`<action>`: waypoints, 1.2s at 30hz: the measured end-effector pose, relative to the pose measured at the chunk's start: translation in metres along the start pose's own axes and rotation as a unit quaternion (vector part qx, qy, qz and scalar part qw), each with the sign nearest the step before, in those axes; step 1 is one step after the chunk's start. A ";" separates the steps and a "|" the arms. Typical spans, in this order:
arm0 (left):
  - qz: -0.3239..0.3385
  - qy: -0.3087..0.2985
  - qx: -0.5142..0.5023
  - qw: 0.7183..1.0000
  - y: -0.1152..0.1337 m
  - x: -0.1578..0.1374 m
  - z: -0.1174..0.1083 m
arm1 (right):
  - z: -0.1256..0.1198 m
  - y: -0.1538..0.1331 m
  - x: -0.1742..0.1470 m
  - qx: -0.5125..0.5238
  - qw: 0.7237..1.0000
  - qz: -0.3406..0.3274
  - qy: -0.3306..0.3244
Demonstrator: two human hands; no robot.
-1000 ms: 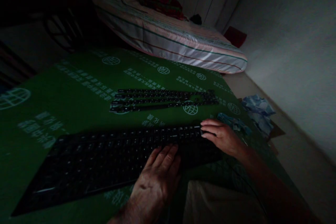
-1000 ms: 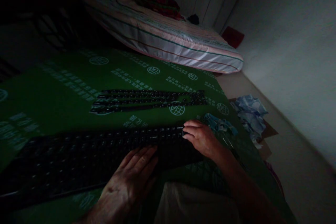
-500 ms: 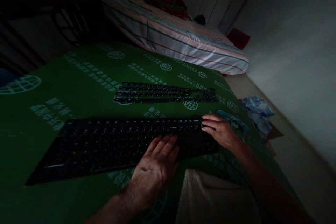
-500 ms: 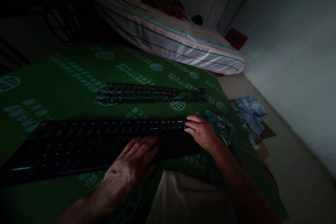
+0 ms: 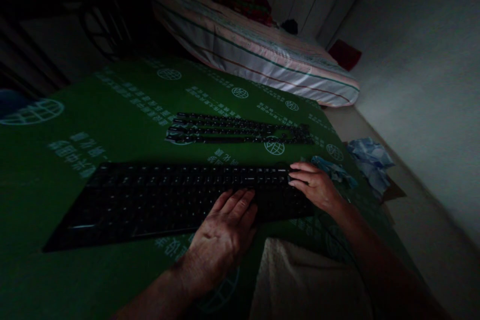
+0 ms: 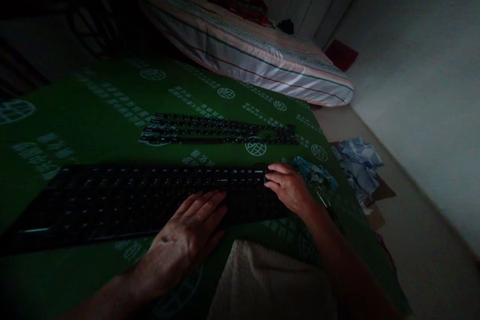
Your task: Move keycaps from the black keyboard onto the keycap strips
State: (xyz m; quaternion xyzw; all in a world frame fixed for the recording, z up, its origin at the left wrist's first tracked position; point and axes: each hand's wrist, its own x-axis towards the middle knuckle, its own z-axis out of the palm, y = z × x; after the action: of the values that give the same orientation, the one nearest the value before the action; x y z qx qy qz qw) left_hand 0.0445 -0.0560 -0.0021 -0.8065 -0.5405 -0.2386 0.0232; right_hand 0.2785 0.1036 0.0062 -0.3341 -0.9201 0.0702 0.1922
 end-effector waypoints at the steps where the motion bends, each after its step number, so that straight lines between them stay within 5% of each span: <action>1: -0.003 -0.004 -0.002 1.000 0.000 0.000 0.000 | 0.000 0.000 0.000 -0.001 1.000 -0.003 0.001; 36: -0.011 -0.003 -0.007 1.000 0.001 0.001 -0.001 | 0.005 0.000 -0.003 0.029 0.999 -0.006 0.021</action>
State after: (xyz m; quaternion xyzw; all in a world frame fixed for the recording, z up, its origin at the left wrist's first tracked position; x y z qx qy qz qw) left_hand 0.0456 -0.0558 -0.0001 -0.8014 -0.5478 -0.2398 0.0135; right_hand 0.2784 0.1015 0.0012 -0.3245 -0.9154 0.0890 0.2211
